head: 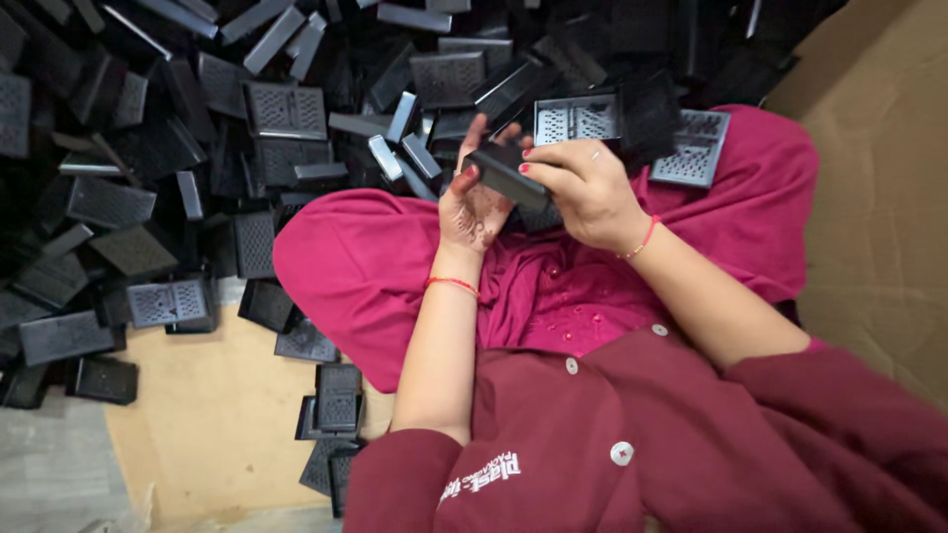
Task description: The person sits on the floor in front of a large carton filled with black plastic boxes. They pick up boxes one at a time, open the lids, look inside, close them, and toss them back into the pile.
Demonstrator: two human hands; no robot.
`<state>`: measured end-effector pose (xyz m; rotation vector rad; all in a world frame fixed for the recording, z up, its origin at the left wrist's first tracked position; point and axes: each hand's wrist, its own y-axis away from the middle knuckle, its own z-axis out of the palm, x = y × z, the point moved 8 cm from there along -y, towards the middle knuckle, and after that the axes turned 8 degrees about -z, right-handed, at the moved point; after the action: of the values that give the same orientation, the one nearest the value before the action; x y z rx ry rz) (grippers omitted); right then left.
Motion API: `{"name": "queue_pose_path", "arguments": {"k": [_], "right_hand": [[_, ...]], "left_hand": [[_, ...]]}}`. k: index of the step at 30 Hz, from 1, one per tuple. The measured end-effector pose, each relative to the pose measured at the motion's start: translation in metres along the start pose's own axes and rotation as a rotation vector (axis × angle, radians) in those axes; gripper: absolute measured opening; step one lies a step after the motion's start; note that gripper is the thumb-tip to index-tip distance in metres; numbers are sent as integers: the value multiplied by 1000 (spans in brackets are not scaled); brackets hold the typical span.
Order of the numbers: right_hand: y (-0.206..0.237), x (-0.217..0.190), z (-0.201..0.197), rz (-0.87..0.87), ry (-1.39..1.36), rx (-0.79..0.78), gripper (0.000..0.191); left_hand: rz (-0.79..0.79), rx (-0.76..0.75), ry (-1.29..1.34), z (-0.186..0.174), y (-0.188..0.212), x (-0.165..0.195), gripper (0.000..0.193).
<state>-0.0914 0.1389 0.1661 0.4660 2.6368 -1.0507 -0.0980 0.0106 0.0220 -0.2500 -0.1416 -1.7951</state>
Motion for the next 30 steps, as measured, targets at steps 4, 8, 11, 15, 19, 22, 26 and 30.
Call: {"name": "queue_pose_path", "arguments": {"k": [4,8,11,15,19,22,26,30], "right_hand": [[10,0,10,88,-262,-108,56],[21,11,17,240,-349,-53,55],[28,20,29,317,-369,-31,47],[33,22,34,290,-317,-5,47],[38,27,33,311,-278,28,46],[41,32,37,323,-272,33,46],[39,35,52,344,-305,21,50],[21,22,69,232,-65,-127,82]], "left_hand": [[29,48,-63,-2,-3,1,94],[7,28,-194,0,-9,-1,96],[-7,16,-233,0,-7,-2,96],[-86,75,-288,-5,-7,-6,96],[-110,64,-295,-2,-10,-8,94],[-117,51,-294,-1,-11,-9,93],[-131,77,-278,-11,-12,-6,91],[-86,42,-247,-17,-12,0,89]]}}
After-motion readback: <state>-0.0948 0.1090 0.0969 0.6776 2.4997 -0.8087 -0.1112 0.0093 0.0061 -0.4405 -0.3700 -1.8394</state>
